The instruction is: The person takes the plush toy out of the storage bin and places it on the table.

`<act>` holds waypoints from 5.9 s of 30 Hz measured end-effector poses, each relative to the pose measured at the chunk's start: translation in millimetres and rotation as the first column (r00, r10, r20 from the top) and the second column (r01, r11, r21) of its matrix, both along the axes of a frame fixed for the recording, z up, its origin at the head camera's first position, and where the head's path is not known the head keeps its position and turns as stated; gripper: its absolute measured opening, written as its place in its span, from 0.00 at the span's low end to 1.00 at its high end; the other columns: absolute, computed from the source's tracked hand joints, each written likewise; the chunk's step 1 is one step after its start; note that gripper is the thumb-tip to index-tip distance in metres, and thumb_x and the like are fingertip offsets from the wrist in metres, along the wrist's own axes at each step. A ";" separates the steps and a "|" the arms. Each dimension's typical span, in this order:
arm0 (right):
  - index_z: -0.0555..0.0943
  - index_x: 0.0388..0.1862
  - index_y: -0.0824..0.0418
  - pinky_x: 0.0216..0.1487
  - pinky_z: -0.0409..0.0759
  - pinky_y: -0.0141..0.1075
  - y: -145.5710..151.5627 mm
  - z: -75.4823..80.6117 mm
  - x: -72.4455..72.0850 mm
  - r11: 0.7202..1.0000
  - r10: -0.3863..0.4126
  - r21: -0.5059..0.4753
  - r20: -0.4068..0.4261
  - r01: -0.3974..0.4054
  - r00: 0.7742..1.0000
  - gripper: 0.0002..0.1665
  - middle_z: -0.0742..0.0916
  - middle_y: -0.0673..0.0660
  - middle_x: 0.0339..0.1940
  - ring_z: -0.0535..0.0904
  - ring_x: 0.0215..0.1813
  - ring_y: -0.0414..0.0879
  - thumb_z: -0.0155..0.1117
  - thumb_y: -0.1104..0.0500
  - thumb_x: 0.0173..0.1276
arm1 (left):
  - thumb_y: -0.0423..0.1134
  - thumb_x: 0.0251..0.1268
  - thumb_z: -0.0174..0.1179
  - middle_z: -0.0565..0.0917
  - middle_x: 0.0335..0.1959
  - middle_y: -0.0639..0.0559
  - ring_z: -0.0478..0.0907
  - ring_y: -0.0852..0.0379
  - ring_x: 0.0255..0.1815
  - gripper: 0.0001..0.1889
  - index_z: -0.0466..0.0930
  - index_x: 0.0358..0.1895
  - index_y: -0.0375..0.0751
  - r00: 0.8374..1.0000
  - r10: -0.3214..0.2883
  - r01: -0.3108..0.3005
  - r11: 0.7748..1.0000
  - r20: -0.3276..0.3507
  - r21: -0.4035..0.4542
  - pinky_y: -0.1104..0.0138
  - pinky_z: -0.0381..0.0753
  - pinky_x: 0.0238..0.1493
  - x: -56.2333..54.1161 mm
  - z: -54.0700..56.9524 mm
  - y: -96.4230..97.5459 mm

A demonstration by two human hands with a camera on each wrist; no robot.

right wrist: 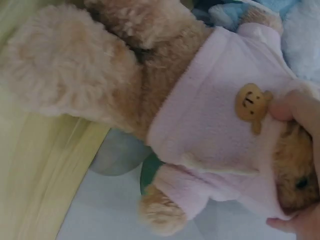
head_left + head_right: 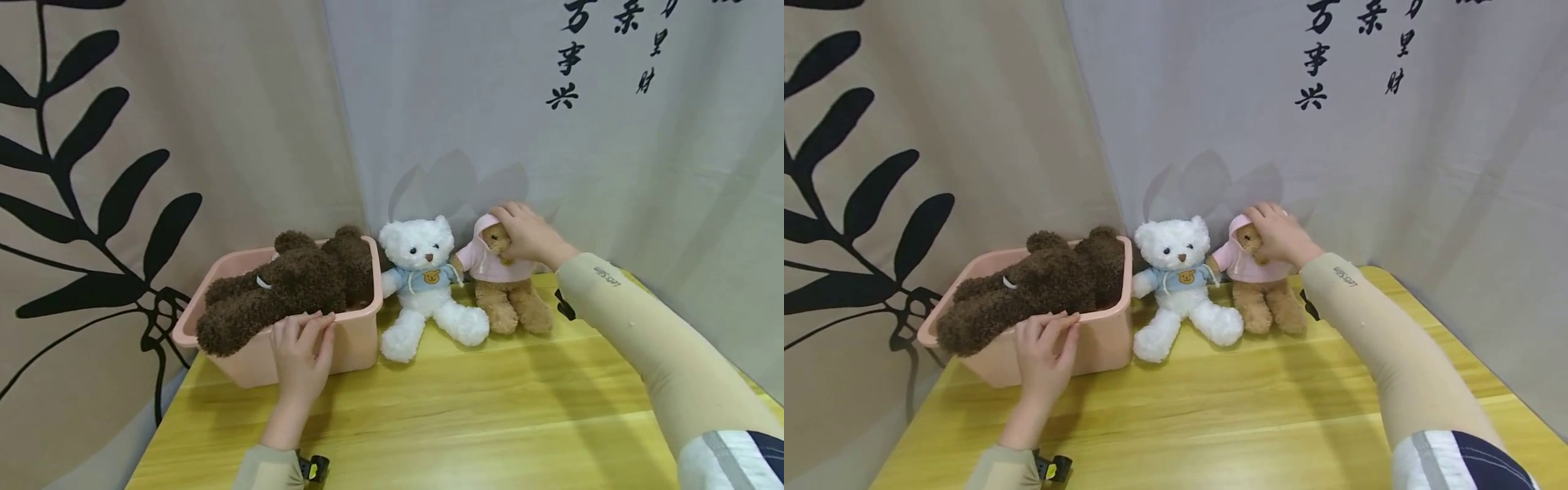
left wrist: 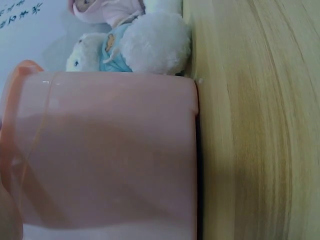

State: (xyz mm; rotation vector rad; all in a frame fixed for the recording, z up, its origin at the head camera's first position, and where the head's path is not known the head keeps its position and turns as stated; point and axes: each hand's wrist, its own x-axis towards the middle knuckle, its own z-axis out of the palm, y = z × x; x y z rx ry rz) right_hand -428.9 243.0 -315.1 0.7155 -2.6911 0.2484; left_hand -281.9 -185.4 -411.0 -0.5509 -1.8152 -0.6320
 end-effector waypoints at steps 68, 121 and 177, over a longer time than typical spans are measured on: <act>0.61 0.74 0.50 0.56 0.74 0.47 -247.4 18.8 16.7 0.971 0.237 -0.027 0.229 -0.237 0.944 0.44 0.71 0.59 0.68 0.72 0.62 0.54 0.69 0.54 0.61 | 0.37 0.62 0.61 0.78 0.37 0.44 0.71 0.44 0.35 0.06 0.84 0.40 0.43 0.999 -0.036 0.036 0.999 0.008 -0.011 0.53 0.64 0.41 6.6 -6.4 18.5; 0.42 0.80 0.51 0.71 0.52 0.56 -228.6 44.9 12.4 0.669 0.223 -0.731 0.026 -0.133 0.975 0.55 0.46 0.56 0.79 0.41 0.78 0.50 0.61 0.36 0.65 | 0.53 0.62 0.63 0.82 0.37 0.47 0.75 0.44 0.38 0.16 0.84 0.40 0.44 0.994 0.080 -0.067 0.983 0.072 -0.170 0.49 0.67 0.44 6.5 19.4 -55.8; 0.48 0.79 0.53 0.54 0.58 0.72 67.3 81.0 67.0 0.974 -0.224 -0.010 -0.176 0.225 0.959 0.63 0.55 0.77 0.71 0.49 0.69 0.76 0.76 0.64 0.50 | 0.61 0.57 0.63 0.82 0.33 0.44 0.73 0.41 0.42 0.23 0.81 0.34 0.42 0.950 0.202 -0.185 0.978 0.236 -0.094 0.43 0.57 0.49 16.2 21.4 -138.4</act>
